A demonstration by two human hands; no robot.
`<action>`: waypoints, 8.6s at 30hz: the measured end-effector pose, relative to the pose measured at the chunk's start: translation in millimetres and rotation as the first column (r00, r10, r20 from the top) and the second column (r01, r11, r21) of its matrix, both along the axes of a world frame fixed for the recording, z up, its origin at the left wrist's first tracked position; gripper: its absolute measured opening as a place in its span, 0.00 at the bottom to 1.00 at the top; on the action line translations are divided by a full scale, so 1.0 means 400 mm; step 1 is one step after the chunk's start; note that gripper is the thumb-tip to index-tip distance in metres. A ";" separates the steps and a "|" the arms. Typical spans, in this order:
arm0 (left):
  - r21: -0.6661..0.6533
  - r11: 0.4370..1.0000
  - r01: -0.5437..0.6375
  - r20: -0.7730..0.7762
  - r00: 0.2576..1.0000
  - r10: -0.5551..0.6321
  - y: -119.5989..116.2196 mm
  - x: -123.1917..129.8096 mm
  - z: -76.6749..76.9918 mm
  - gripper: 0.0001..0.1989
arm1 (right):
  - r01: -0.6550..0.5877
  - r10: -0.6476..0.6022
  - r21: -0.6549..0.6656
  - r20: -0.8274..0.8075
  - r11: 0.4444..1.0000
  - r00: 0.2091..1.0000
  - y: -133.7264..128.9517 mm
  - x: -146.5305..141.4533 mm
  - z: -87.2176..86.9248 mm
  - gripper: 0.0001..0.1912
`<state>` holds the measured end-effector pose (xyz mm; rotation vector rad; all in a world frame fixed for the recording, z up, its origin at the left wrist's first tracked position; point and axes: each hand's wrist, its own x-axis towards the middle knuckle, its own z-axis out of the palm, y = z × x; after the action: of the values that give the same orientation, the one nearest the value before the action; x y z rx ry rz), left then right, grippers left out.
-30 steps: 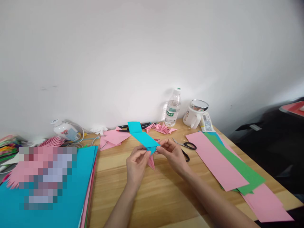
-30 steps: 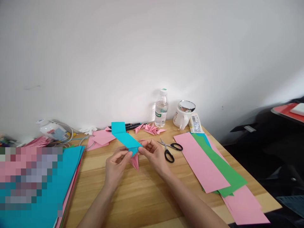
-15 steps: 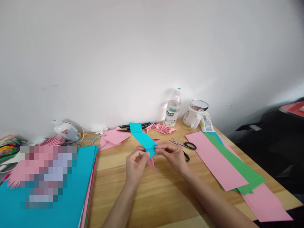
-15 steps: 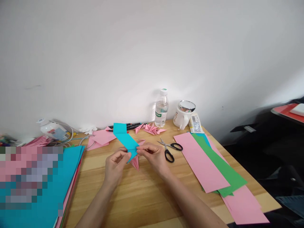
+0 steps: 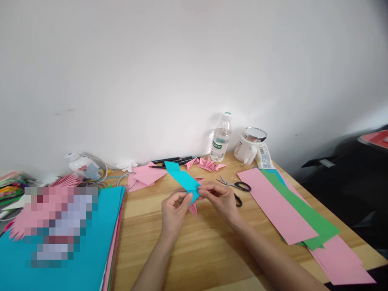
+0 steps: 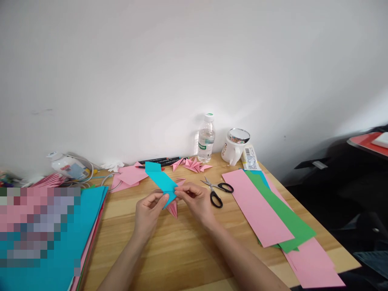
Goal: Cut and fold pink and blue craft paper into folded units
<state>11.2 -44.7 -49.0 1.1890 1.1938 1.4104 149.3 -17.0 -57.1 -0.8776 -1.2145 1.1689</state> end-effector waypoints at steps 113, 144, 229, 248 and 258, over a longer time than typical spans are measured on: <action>-0.123 0.991 -0.049 0.118 0.991 0.064 0.007 -0.013 -0.026 0.14 | -0.337 0.282 -0.276 -0.220 0.900 0.934 0.015 0.014 -0.011 0.16; -0.134 0.975 -0.178 0.247 0.947 0.207 -0.002 0.019 -0.032 0.13 | -0.306 0.297 -0.249 -0.074 0.919 0.952 -0.036 -0.048 -0.025 0.21; -0.271 0.908 0.319 0.267 0.932 -0.247 -0.008 -0.007 0.029 0.14 | -0.142 0.131 -0.220 -0.065 0.965 0.989 -0.012 -0.008 0.021 0.19; -0.457 0.780 0.427 0.159 0.903 -0.400 -0.007 -0.030 0.019 0.21 | -0.065 0.079 -0.113 0.123 0.991 0.989 0.004 0.015 0.002 0.10; -0.420 0.829 0.370 0.137 0.928 -0.345 0.001 -0.032 0.023 0.21 | -0.243 0.243 -0.020 0.145 0.970 0.959 0.007 0.024 0.005 0.08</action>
<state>-1.7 -44.4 -39.7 0.9781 1.1035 0.8262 158.8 -14.1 -55.0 -0.8444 -1.4734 1.3194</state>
